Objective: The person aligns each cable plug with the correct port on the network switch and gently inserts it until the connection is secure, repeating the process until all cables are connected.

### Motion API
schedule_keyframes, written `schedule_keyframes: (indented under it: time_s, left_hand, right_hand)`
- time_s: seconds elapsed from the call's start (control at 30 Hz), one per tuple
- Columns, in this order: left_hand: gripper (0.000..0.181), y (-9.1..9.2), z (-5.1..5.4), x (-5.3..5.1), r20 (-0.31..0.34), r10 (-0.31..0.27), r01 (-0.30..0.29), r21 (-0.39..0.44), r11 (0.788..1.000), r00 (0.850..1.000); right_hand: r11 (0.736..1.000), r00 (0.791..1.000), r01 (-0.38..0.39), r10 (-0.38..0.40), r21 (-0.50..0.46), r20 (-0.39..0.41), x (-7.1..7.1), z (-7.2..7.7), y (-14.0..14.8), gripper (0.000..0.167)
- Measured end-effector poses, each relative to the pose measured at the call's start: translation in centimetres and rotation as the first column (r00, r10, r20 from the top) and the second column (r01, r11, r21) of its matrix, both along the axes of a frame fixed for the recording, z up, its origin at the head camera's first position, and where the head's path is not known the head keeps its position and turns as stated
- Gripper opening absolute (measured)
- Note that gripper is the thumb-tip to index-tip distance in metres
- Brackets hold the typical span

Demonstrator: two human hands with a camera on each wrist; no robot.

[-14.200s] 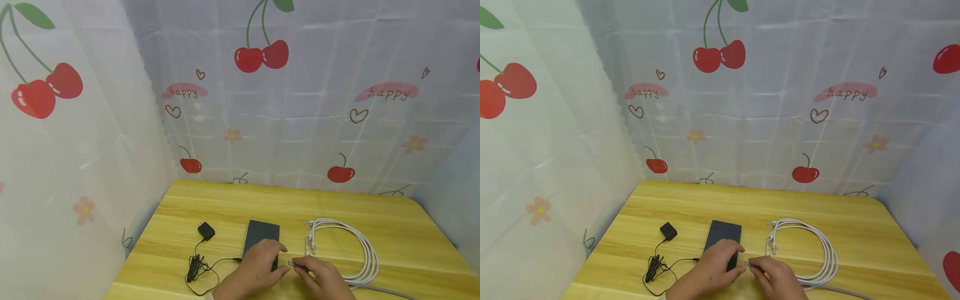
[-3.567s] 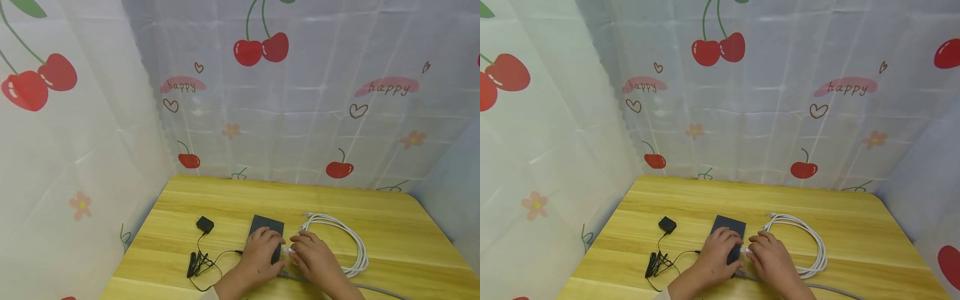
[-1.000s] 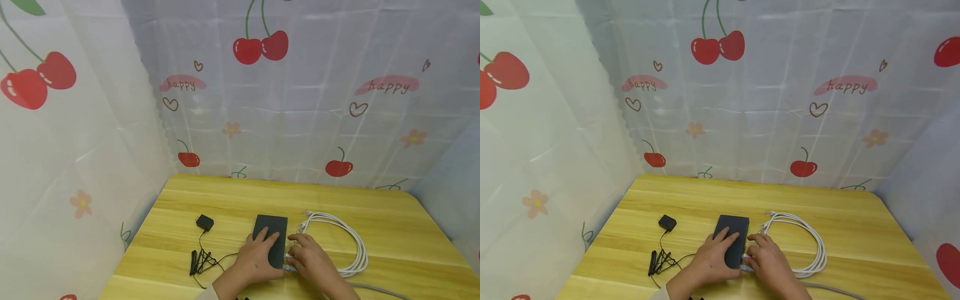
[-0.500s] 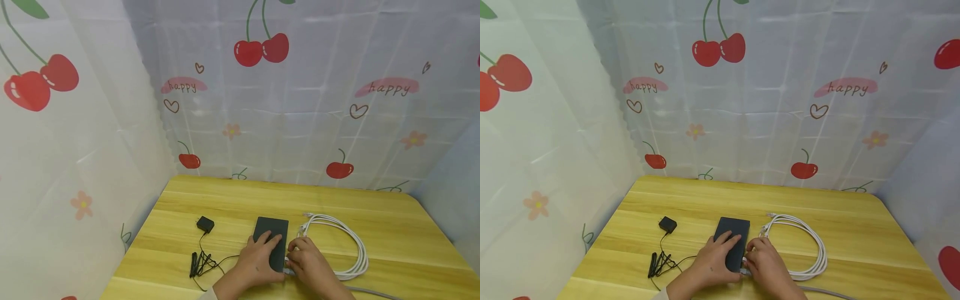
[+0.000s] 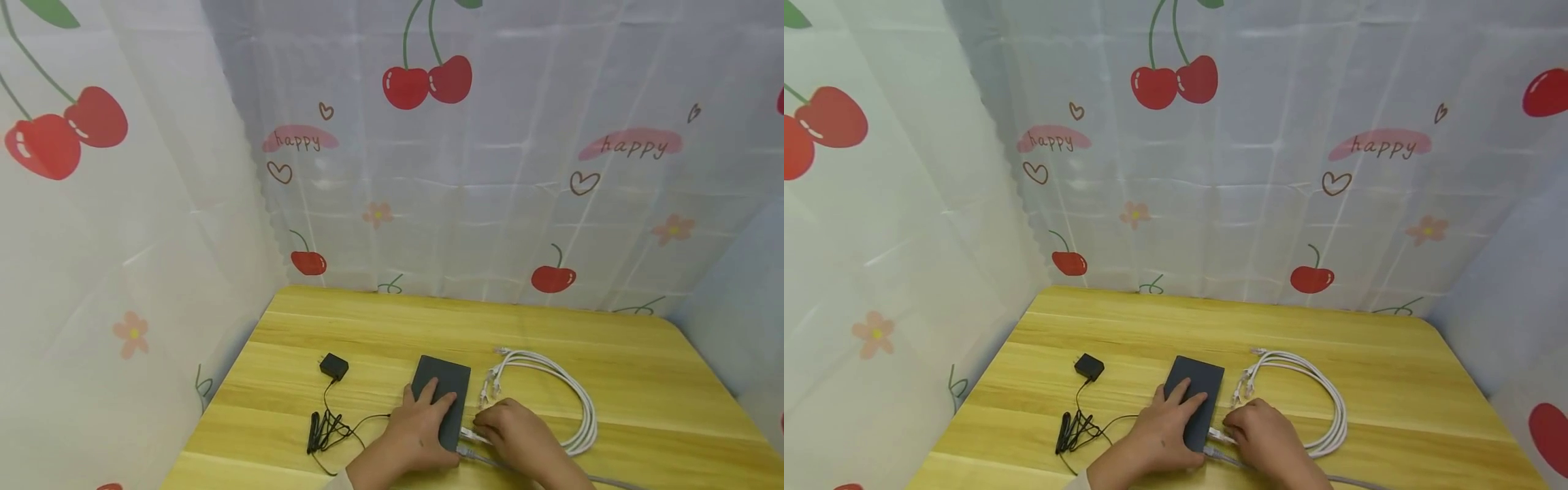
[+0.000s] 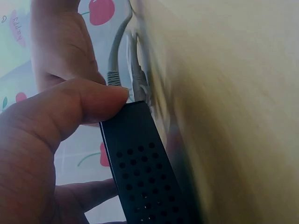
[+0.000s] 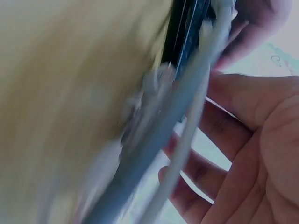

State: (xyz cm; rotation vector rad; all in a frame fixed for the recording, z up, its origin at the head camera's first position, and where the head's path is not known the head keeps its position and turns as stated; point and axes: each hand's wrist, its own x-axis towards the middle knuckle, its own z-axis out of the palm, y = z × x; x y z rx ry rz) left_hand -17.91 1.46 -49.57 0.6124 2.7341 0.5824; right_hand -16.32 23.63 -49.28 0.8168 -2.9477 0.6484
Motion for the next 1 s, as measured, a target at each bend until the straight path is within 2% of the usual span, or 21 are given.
schedule_keyframes:
  time_s: [0.17,0.23,0.33,0.43,0.6,0.77,1.0]
  left_hand:
    - [0.091,0.07,-0.11,0.12,0.006,-0.014,0.014,-0.030,0.999,1.000]
    - [0.090,0.12,-0.17,0.11,0.011,-0.018,0.018,-0.041,0.999,1.000]
    - [0.089,0.19,-0.23,0.09,0.015,-0.022,0.023,-0.051,0.998,1.000]
    - [0.088,0.24,-0.23,0.11,0.006,-0.026,0.026,-0.058,0.998,1.000]
    - [0.088,0.24,-0.33,0.11,-0.008,-0.034,0.033,-0.078,0.996,0.999]
    - [0.087,0.28,-0.51,0.06,-0.010,-0.032,0.031,-0.085,0.996,0.999]
    - [0.083,0.00,-0.48,0.16,-0.049,-0.071,0.066,-0.097,0.993,0.996]
  right_hand:
    - [0.999,1.000,-0.021,0.021,0.031,-0.009,-0.16,-0.13,0.84,0.016]
    - [0.999,1.000,-0.020,0.019,0.042,0.018,-0.21,-0.15,0.98,0.016]
    - [0.998,0.999,-0.010,0.007,0.058,0.049,-0.20,-0.14,1.05,0.015]
    - [0.997,0.999,0.013,-0.016,0.077,0.041,-0.12,-0.15,1.00,0.013]
    - [0.994,0.999,0.038,-0.036,0.104,-0.028,-0.02,-0.29,0.72,0.011]
    - [0.993,0.993,0.030,-0.017,0.115,-0.120,-0.14,-0.58,0.49,0.007]
    - [0.994,0.957,0.050,-0.019,0.100,-0.291,0.16,-0.66,0.21,0.008]
